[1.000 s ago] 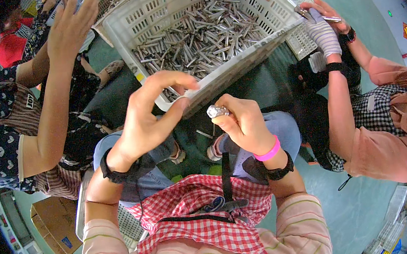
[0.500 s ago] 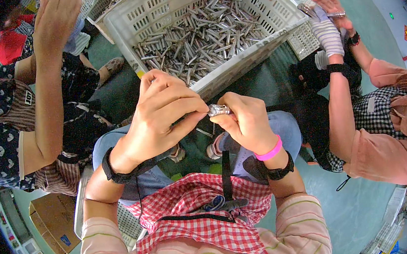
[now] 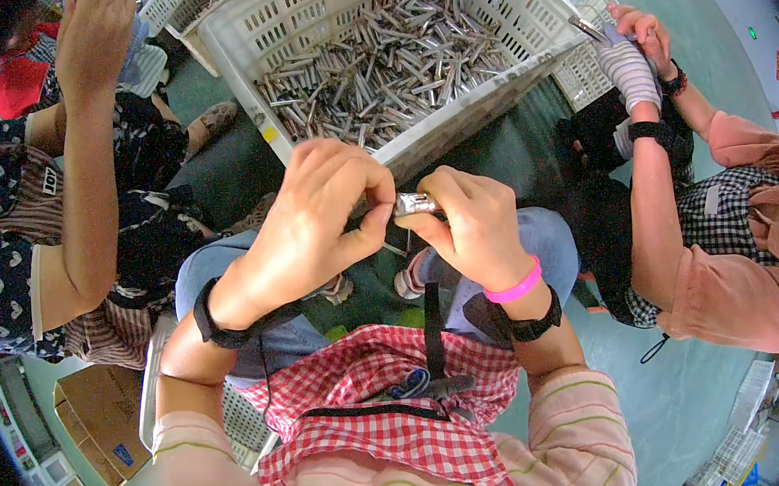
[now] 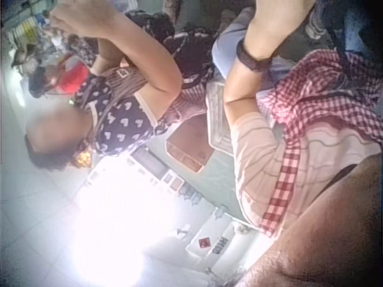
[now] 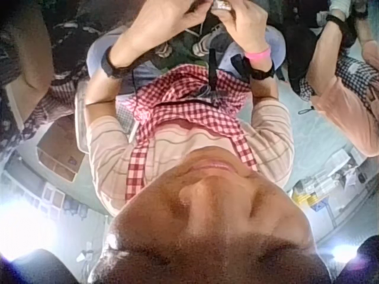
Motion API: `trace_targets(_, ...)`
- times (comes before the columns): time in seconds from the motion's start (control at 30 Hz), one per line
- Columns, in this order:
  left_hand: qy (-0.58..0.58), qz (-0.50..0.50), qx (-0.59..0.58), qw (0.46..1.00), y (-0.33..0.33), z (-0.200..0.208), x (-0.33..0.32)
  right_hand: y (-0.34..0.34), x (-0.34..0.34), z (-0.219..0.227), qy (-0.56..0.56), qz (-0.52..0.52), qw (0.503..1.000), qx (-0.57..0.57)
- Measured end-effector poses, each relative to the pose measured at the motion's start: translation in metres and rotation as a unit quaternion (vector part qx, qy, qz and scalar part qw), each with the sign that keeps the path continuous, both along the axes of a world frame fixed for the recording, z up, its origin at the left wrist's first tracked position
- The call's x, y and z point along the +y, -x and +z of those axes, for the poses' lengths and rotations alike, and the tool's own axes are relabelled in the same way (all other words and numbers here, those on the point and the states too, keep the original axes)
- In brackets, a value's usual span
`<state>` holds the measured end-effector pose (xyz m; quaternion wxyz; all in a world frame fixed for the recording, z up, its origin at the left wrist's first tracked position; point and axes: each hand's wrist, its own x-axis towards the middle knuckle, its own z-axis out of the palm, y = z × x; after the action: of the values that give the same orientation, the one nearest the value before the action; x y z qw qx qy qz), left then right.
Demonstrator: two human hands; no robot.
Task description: The person sorts small metal components by hand into different plastic bins while sitting on a stool.
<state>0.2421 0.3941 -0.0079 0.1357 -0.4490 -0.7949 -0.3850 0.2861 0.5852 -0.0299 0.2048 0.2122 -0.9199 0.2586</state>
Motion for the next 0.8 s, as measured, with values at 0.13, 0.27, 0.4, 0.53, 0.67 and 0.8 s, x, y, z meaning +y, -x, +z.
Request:
trace_targets(0.13, -0.106, -0.106, -0.449, 0.881, -0.002, 0.002, -0.001, 0.0, 0.001, 0.0, 0.084, 0.032, 0.995, -0.043)
trace_targets(0.27, -0.206, -0.132, -0.573, 0.782, 0.002, -0.001, 0.002, -0.001, 0.001, 0.001, 0.16, 0.056, 0.982, -0.078)
trace_targets(0.4, -0.153, -0.128, -0.488, 0.85, 0.018, -0.001, -0.011, -0.002, 0.004, -0.005, 0.233, 0.069, 0.958, -0.156)
trace_targets(0.53, -0.166, -0.007, -0.314, 0.935, 0.009, 0.004, 0.001, -0.001, 0.003, -0.005, 0.22, 0.057, 0.964, -0.138)
trace_targets(0.67, -0.137, -0.008, -0.092, 0.986, 0.007, 0.003, -0.001, -0.003, 0.003, -0.001, 0.198, 0.04, 0.973, -0.111)
trace_targets(0.8, -0.09, -0.008, -0.027, 0.996, 0.002, 0.003, -0.003, -0.003, 0.002, 0.0, 0.187, 0.041, 0.974, -0.122)
